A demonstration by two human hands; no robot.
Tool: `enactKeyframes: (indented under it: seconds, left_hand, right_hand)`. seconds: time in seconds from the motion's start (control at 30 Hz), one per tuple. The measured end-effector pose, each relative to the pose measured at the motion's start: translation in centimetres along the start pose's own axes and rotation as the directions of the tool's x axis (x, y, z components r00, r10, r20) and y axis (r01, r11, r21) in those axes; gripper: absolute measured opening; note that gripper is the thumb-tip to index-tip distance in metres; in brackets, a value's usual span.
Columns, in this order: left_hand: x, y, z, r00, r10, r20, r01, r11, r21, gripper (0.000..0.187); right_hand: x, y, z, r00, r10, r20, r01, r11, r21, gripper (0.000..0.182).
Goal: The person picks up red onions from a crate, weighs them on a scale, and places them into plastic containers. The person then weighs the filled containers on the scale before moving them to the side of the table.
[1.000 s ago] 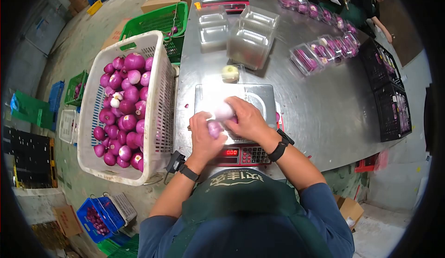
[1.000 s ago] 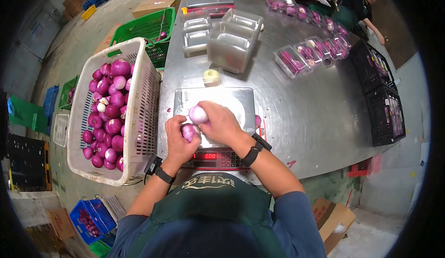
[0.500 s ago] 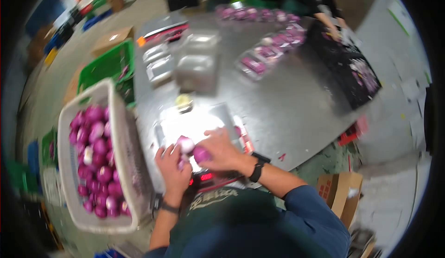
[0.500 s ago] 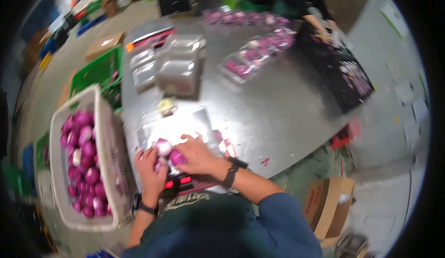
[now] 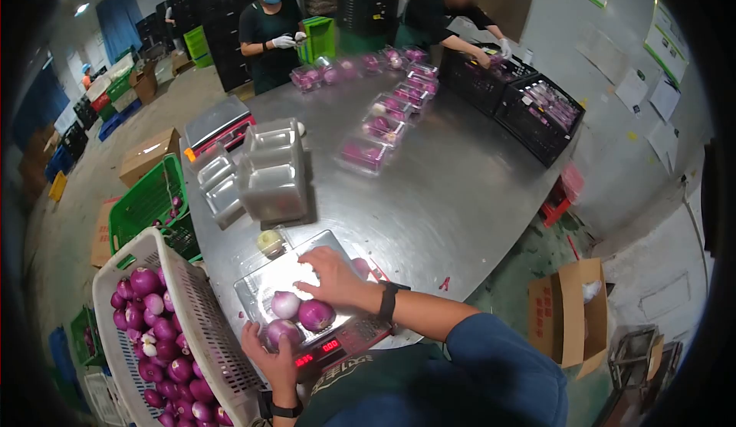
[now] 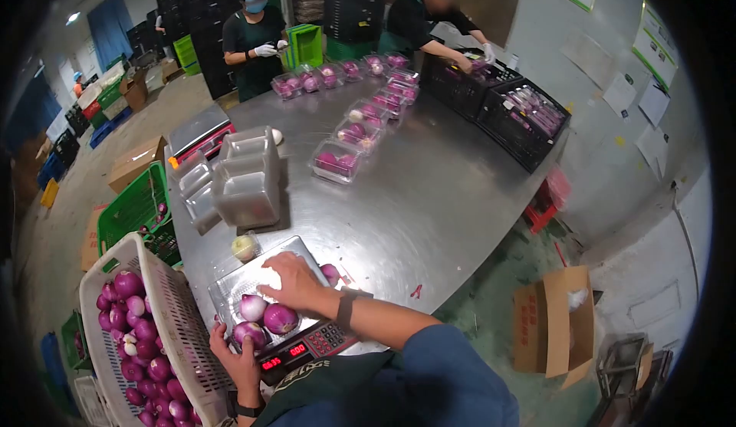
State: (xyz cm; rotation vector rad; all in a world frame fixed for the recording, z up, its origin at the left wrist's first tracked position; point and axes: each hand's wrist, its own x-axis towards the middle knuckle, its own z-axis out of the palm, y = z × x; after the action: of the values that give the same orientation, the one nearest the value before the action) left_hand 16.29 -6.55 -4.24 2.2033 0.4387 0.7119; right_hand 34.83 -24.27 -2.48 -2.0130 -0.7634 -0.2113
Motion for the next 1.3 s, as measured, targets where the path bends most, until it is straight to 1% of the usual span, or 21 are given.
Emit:
enactKeyframes:
  seconds: [0.1,0.13,0.17,0.2,0.23,0.27,0.33,0.4,0.47,0.5,0.57,0.63,0.7,0.73,0.77,0.83,0.9,1.0,1.07,1.17,1.3]
  left_hand:
    - [-0.6,0.6,-1.6,0.905,-0.406,0.129,0.426,0.873,-0.237,0.06]
    - [-1.2,-0.1,-1.4,0.907,-0.406,0.109,0.419,0.854,-0.308,0.052]
    - [-1.7,-0.7,-1.4,0.853,-0.487,0.19,0.517,0.734,-0.44,0.049]
    - [-2.1,-0.8,-1.7,0.79,-0.545,0.281,0.598,0.583,-0.55,0.046]
    - [-2.5,-0.9,-1.9,0.724,-0.577,0.377,0.655,0.408,-0.636,0.043]
    - [-2.7,-0.9,-2.1,0.692,-0.589,0.418,0.684,0.348,-0.641,0.031]
    - [-2.8,0.3,-2.9,0.651,-0.575,0.496,0.71,0.23,-0.666,0.034]
    - [-3.2,-0.1,-3.7,0.634,-0.53,0.564,0.72,0.136,-0.681,0.032]
    - [-3.0,1.4,-4.8,0.617,-0.537,0.576,0.713,0.07,-0.698,0.029]
    - [-2.6,2.0,-5.1,0.61,-0.536,0.584,0.708,0.037,-0.706,0.028]
    - [-2.6,1.4,-4.5,0.619,-0.561,0.549,0.702,0.083,-0.707,0.015]
    - [-3.1,-1.6,-2.9,0.617,-0.592,0.519,0.727,0.176,-0.664,0.008]
    - [-2.7,-3.5,-1.8,0.62,-0.577,0.532,0.729,0.174,-0.662,0.005]
    - [-2.2,-3.1,-1.8,0.635,-0.58,0.51,0.716,0.193,-0.671,0.005]
    - [-1.8,-2.5,-1.7,0.644,-0.588,0.489,0.705,0.21,-0.677,0.005]
    - [-1.0,-1.9,-1.6,0.624,-0.607,0.491,0.719,0.202,-0.665,0.007]
    - [-0.4,-1.5,-1.7,0.606,-0.599,0.524,0.766,0.263,-0.586,0.01]
    - [-0.5,-1.8,-1.2,0.711,-0.616,0.34,0.646,0.38,-0.662,0.021]
    - [0.2,-1.1,-3.0,0.678,-0.673,0.296,0.651,0.363,-0.666,0.03]
    - [0.7,-0.7,-4.7,0.716,-0.684,0.14,0.577,0.466,-0.671,0.029]
    - [1.3,-1.2,-4.6,0.746,-0.657,0.11,0.528,0.482,-0.699,0.035]
  right_hand:
    - [3.5,3.7,3.0,0.922,0.376,0.097,-0.385,0.917,0.103,0.069]
    - [4.8,3.0,2.8,0.823,0.531,0.201,-0.568,0.766,0.301,0.075]
    - [6.1,2.3,2.4,0.691,0.638,0.339,-0.715,0.536,0.449,0.083]
    - [7.2,3.6,3.0,0.628,0.635,0.45,-0.764,0.394,0.511,0.088]
    - [8.1,2.1,2.3,0.58,0.682,0.446,-0.805,0.394,0.444,0.082]
    - [8.4,2.5,2.3,0.667,0.62,0.413,-0.744,0.52,0.42,0.079]
    - [8.3,1.8,0.7,0.793,0.476,0.381,-0.595,0.741,0.311,0.07]
    - [5.3,2.1,-0.9,0.962,0.081,0.262,-0.098,0.994,0.053,0.07]
    - [2.3,-0.3,-4.9,0.899,-0.044,0.435,0.124,0.98,-0.158,0.072]
    - [1.2,-2.2,-7.2,0.797,0.051,0.602,0.085,0.977,-0.195,0.076]
    - [-1.8,-3.1,-8.5,0.611,0.186,0.77,-0.099,0.982,-0.159,0.093]
    - [-4.9,-1.2,-6.4,0.645,0.146,0.75,-0.348,0.93,0.118,0.095]
    - [-6.4,0.2,-3.8,0.741,0.263,0.619,-0.44,0.885,0.151,0.088]
    - [-6.8,0.4,-2.9,0.645,0.429,0.632,-0.712,0.637,0.294,0.078]
    - [-7.1,0.6,-2.3,0.603,0.514,0.61,-0.794,0.465,0.392,0.074]
    - [-6.6,-0.1,-2.2,0.617,0.546,0.567,-0.787,0.425,0.447,0.058]
    - [-6.3,0.1,-2.1,0.611,0.566,0.554,-0.791,0.396,0.467,0.057]
    - [-6.4,0.3,-2.6,0.629,0.563,0.537,-0.778,0.447,0.443,0.05]
    - [-6.6,0.8,-3.5,0.67,0.552,0.497,-0.742,0.528,0.413,0.046]
    - [-7.2,1.6,-5.7,0.645,0.633,0.428,-0.76,0.474,0.445,0.039]
    - [-8.3,3.5,-7.7,0.606,0.71,0.359,-0.785,0.461,0.413,0.032]
